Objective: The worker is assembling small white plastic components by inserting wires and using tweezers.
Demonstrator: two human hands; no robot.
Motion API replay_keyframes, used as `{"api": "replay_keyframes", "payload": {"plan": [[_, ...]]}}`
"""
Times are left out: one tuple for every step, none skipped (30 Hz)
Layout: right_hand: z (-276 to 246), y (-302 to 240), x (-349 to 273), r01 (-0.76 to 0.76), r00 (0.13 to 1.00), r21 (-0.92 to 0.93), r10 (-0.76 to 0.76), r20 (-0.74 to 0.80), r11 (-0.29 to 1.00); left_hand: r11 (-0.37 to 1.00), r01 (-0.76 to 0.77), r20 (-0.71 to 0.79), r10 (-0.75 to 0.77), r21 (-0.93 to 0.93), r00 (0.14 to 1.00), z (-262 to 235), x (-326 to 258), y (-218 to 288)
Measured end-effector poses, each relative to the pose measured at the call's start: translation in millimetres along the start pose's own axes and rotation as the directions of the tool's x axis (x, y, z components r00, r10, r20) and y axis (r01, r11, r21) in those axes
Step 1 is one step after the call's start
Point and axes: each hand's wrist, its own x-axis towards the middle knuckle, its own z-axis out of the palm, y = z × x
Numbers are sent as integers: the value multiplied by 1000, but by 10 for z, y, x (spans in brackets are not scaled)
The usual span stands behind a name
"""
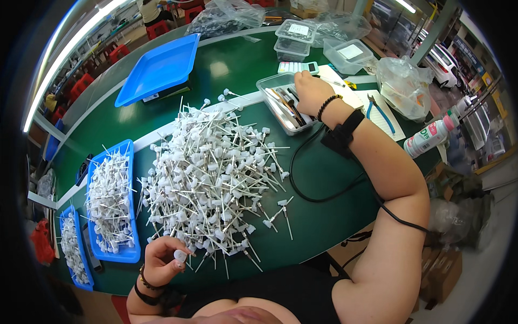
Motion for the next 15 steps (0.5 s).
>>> {"api": "replay_keyframes", "payload": {"plan": [[7, 12, 13, 21, 1000, 37, -21, 0, 999, 1000, -5, 4, 5, 26, 1000, -2, -1, -1], [37, 42, 27, 23, 1000, 35, -23, 2, 999, 999, -10, 7, 10, 53, 1000, -2, 0, -1], [80, 84, 38, 34, 999, 45, -33, -20, 998, 999, -10, 5, 10, 49, 1000, 3, 2, 2], [102, 115, 37, 46, 998, 55, -43, -43, 997, 999, 8, 6, -8, 49, 1000, 10, 5, 7], [95, 99, 33, 55, 998, 56, -53, -41, 997, 998, 26, -1, -26, 50, 1000, 12, -8, 18], [76, 94, 9, 56, 996, 88, -50, -71, 995, 999, 26, -5, -25, 45, 1000, 7, -2, 16], [68, 98, -5, 58, 994, 121, -46, -100, 991, 998, 35, -1, -35, 48, 999, 3, 2, 15], [74, 128, 1, 63, 994, 118, -52, -96, 991, 998, 45, 2, -46, 52, 999, -1, 3, 11], [57, 158, 1, 66, 996, 77, -60, -73, 995, 998, 45, 0, -45, 48, 999, -5, 8, 12], [43, 164, 3, 69, 997, 35, -67, -49, 997, 997, 45, 5, -46, 57, 999, -10, 10, 12], [41, 169, -22, 26, 998, 14, -25, -58, 1000, 997, 45, 11, -46, 66, 999, -12, 11, 11], [43, 153, -24, 28, 998, 12, -27, -56, 1000, 997, 45, 8, -46, 63, 999, -11, 13, 11], [43, 135, -23, 4, 999, -31, -6, -45, 1000, 997, 43, 9, -43, 62, 999, -10, 13, 12], [48, 122, -24, -21, 999, -74, 18, -36, 997, 997, 41, 11, -42, 63, 999, -10, 19, 11], [45, 91, -29, -20, 999, -74, 17, -35, 997, 997, 42, 10, -42, 61, 999, -13, 18, 11]]}}
